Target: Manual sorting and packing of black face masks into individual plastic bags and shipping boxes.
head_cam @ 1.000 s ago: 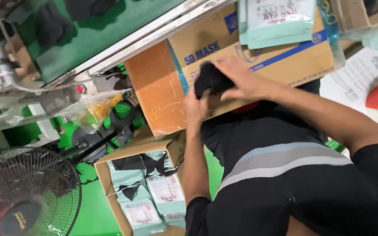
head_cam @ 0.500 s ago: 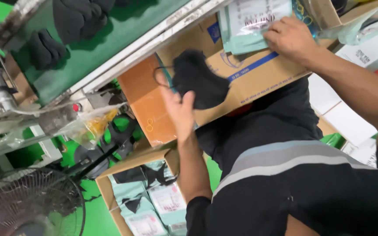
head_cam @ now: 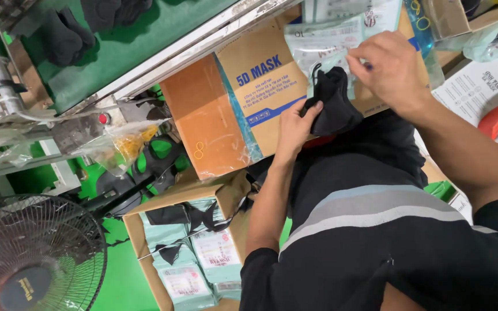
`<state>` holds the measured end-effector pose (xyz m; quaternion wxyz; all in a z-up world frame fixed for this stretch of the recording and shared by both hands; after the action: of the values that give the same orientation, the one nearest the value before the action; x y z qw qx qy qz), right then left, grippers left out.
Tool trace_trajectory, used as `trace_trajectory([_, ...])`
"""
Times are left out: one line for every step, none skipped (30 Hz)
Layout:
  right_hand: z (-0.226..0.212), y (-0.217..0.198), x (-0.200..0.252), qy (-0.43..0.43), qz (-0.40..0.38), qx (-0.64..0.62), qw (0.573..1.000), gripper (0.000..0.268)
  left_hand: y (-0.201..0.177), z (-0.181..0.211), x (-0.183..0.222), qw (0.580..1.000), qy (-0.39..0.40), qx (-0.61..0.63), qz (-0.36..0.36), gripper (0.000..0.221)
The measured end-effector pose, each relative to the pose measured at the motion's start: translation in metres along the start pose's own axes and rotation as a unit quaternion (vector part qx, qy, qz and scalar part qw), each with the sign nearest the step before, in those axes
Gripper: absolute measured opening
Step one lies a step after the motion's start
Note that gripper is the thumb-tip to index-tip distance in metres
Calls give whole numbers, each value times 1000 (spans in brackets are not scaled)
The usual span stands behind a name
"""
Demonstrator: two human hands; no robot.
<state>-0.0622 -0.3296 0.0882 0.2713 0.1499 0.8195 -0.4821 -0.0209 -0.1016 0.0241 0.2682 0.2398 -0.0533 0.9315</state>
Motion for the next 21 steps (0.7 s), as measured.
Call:
trace_trajectory([-9,-3,-4,-2,1,-1,1000,16,0,4,1,1000,1,0,2,36])
trace_trajectory([-19,-6,-8,-41,-8,-8,999,16,-2,8,2,992,-3,-109,57,38])
trace_trajectory([-28,-9,-12,-80,-18,-14,997,18,-2,12,2,970,-8,-216,111,42])
trace_trajectory([-35,-10,-14,-83,-17,-15,996,18,-4,12,2,970,-7,-215,113,42])
trace_trajectory([-42,-12,-14,-96,-29,-11,995,18,-3,12,3,970,4,-220,99,37])
trace_trajectory([-49,-14,-14,-109,-40,-6,993,20,-3,12,3,970,15,-226,86,34])
trace_trajectory([-46,-13,-11,-109,-41,-7,993,20,-3,10,3,970,14,-225,86,34])
trace_trajectory([-44,-12,-8,-99,-33,3,995,20,-3,7,3,964,-18,-255,70,37])
trace_trajectory([-42,-12,-3,-87,-23,13,996,21,-4,3,4,955,-50,-286,52,40])
trace_trajectory([-39,-10,5,-85,-24,12,996,21,-1,5,7,955,-52,-287,50,40])
trace_trajectory([-34,-9,11,-59,7,9,998,20,2,8,9,964,-2,-259,64,35])
trace_trajectory([-30,-8,18,-34,39,5,999,20,5,12,12,969,49,-229,78,35])
trace_trajectory([-34,-11,15,-33,39,5,999,20,7,7,10,969,49,-230,77,35])
trace_trajectory([-39,-14,11,-60,32,4,998,20,10,2,8,958,59,-267,90,36])
trace_trajectory([-44,-16,8,-87,26,3,996,21,12,-3,6,944,70,-305,103,39])
trace_trajectory([-45,-17,3,-87,27,3,996,21,12,7,8,944,71,-306,103,39])
trace_trajectory([-46,-19,-1,-92,-6,7,996,21,14,16,11,942,50,-322,82,37])
trace_trajectory([-47,-20,-5,-98,-39,10,994,21,16,25,14,939,30,-338,61,36])
trace_trajectory([-45,-20,-2,-95,-37,15,995,21,14,36,16,938,32,-340,57,36])
trace_trajectory([-42,-20,1,-84,-37,7,996,21,12,47,18,963,40,-263,37,41])
trace_trajectory([-39,-20,3,-75,-37,-3,996,21,9,58,21,982,47,-184,20,46])
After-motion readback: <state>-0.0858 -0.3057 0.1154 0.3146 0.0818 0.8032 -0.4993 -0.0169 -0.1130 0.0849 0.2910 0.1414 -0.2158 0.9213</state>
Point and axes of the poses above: each hand's wrist, its own x-axis away from the middle knuckle, its own y-axis out of the palm, z = x × y, the point moved 1 cm from there along -x, towards the middle knuckle, and after that the axes turned 7 degrees about -y, right-handed, at the moved point
